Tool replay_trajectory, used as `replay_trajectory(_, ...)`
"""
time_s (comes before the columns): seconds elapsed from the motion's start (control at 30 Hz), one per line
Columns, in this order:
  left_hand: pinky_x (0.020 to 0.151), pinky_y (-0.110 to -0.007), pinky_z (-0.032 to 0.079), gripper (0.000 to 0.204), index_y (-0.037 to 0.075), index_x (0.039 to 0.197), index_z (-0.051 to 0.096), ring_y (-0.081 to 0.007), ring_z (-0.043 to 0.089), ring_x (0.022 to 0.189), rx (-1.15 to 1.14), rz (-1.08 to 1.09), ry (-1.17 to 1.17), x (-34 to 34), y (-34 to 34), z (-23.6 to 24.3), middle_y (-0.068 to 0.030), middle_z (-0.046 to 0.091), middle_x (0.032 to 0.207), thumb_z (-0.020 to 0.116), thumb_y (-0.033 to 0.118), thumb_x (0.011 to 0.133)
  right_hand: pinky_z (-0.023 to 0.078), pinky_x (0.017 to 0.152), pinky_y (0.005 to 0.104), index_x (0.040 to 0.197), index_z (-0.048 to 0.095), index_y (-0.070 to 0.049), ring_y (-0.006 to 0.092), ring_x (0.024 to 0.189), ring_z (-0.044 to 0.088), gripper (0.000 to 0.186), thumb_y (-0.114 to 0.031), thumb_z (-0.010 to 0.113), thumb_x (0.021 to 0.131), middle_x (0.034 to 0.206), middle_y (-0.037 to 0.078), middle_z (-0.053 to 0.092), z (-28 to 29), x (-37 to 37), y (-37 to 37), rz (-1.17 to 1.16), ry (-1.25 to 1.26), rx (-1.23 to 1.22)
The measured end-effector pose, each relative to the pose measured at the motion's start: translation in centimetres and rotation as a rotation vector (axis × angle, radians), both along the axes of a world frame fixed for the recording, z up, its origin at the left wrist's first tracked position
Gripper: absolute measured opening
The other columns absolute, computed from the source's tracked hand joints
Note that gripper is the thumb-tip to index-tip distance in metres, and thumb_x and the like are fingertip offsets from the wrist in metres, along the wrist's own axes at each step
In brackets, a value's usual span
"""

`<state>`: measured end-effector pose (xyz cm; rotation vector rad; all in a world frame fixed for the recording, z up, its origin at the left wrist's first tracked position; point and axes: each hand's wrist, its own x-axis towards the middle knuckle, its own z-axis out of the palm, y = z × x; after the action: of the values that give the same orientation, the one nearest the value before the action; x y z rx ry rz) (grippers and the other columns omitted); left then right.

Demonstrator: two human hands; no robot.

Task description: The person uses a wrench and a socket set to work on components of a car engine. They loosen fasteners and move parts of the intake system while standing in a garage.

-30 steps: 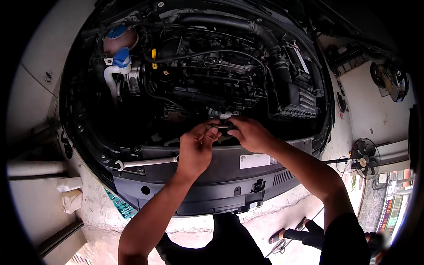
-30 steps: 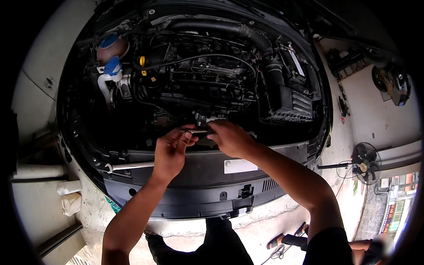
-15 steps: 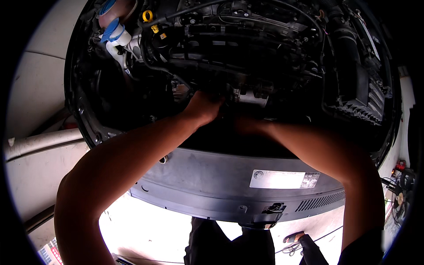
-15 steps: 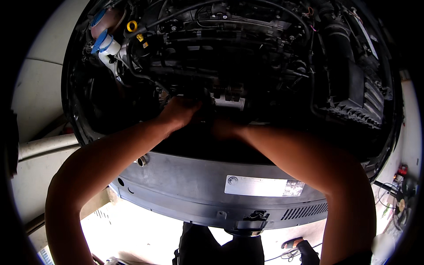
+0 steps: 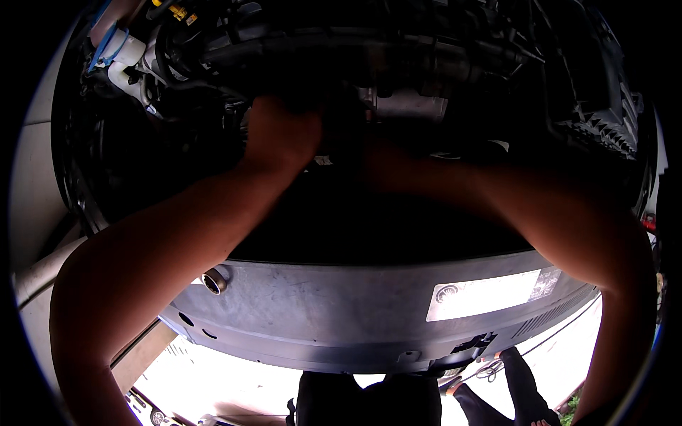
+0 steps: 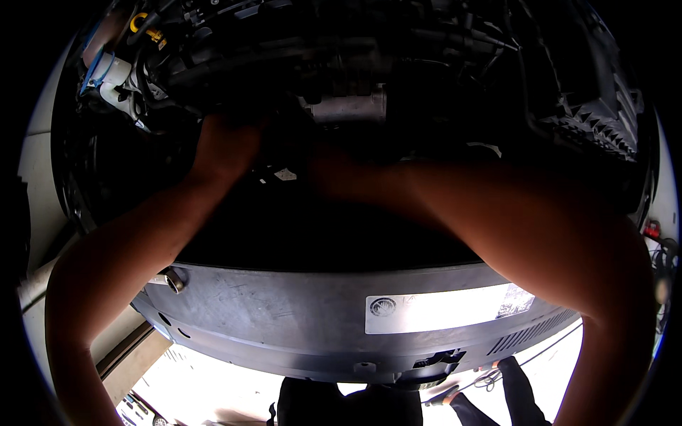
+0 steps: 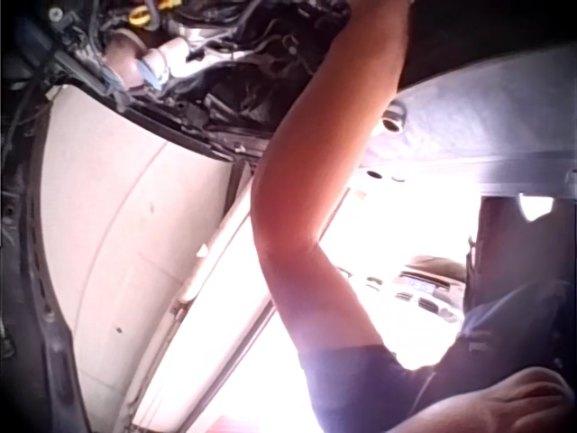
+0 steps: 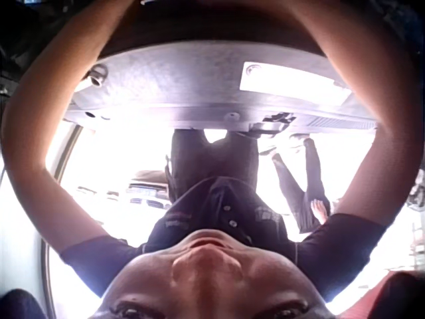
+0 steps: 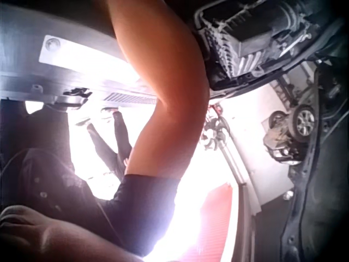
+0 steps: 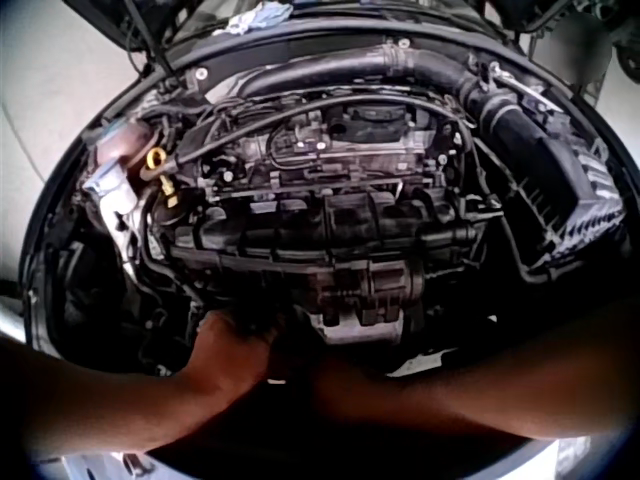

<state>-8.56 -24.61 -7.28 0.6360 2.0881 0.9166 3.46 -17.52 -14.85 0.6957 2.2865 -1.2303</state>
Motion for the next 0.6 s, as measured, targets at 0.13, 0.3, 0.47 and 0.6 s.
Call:
replay_trajectory(0.13,0.077,-0.033,0.06,0.034,-0.005,0.112,0.064,-0.0266,0.072,0.09,-0.014,-0.036,-0.121,-1.0,0.2,-0.5,-0.0194,0.071,0.099,0.064,0.024,0.094,0.052,0.092,0.0432,0.131,0.053,-0.003,0.0337,0.107,0.064,0.038,-0.023,0.051,0.099,0.118,0.022,0.063,-0.1,0.7,1.2,0.099,0.058,0.052)
replay_trajectory(0.3,0.073,-0.032,0.06,0.034,-0.002,0.12,0.06,-0.0231,0.071,0.09,0.071,-0.01,-0.291,-1.3,-1.1,3.4,-0.0192,0.068,0.109,0.056,0.022,0.097,0.052,0.092,0.0438,0.133,0.049,0.0,0.0346,0.108,0.062,0.045,-0.022,0.056,0.095,0.12,0.023,0.062,1.1,0.6,1.4,0.093,0.138,-0.023)
replay_trajectory(0.47,0.073,-0.034,0.059,0.037,-0.001,0.121,0.056,-0.0236,0.071,0.092,0.034,-0.125,-0.324,-1.4,-2.3,3.3,-0.0134,0.065,0.113,0.053,0.031,0.101,0.052,0.086,0.0431,0.136,0.046,-0.001,0.0333,0.105,0.062,0.05,-0.018,0.058,0.091,0.118,0.024,0.062,0.0,2.0,1.7,0.152,0.241,-0.006)
replay_trajectory(0.6,0.092,-0.036,0.054,0.049,-0.004,0.13,0.052,-0.0264,0.068,0.103,-0.017,-0.305,-0.322,-2.9,-2.6,4.3,-0.0157,0.064,0.119,0.054,0.035,0.101,0.052,0.077,0.0405,0.125,0.05,-0.001,0.0293,0.097,0.064,0.037,-0.016,0.056,0.092,0.107,0.021,0.063,3.7,3.4,2.0,0.014,0.101,-0.068)
